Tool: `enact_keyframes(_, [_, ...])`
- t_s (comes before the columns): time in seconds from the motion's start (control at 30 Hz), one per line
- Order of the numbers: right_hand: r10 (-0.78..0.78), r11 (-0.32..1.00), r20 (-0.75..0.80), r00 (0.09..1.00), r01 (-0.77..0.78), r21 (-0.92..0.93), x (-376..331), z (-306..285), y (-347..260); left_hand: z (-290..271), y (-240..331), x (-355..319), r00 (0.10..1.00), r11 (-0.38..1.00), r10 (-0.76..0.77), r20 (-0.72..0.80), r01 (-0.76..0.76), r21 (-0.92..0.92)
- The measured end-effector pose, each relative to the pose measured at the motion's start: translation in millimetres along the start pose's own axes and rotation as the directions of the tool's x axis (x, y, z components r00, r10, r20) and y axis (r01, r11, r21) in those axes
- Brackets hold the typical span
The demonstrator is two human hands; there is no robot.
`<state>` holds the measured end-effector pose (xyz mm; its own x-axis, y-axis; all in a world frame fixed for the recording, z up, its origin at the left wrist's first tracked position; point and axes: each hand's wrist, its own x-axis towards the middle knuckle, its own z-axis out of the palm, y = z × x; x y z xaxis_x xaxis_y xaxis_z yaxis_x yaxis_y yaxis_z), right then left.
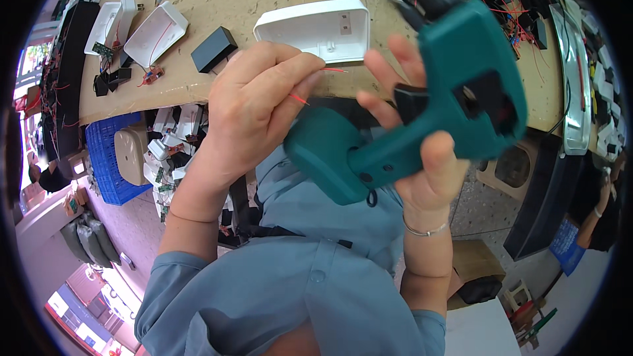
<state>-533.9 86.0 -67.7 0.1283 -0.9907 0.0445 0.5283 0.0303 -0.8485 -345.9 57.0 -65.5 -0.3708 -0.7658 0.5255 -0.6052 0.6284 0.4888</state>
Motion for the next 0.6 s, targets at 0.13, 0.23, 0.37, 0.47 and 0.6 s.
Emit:
enact_keyframes(0.13, [-0.093,0.986,-0.024,0.995,0.089,-0.141,-30,-21,-15,11,-4,-6,0.987,0.999,0.041,-0.153,-0.036,0.038])
enact_keyframes(0.23, [-0.141,0.949,-0.058,0.988,0.118,-0.291,-52,-21,-22,19,-7,-7,0.973,0.997,0.034,-0.226,-0.017,0.079])
enact_keyframes(0.37, [-0.106,0.839,-0.226,0.968,-0.035,-0.543,-85,-14,-30,18,-5,-5,0.954,0.968,0.071,-0.291,0.004,0.251])
enact_keyframes(0.47, [-0.05,0.814,-0.333,0.941,-0.155,-0.559,-101,-1,-31,11,-3,2,0.937,0.952,0.098,-0.334,0.009,0.306])
enact_keyframes(0.6, [0.019,0.804,-0.394,0.919,-0.248,-0.54,-102,10,-21,9,-5,11,0.967,0.947,0.067,-0.246,0.016,0.319])
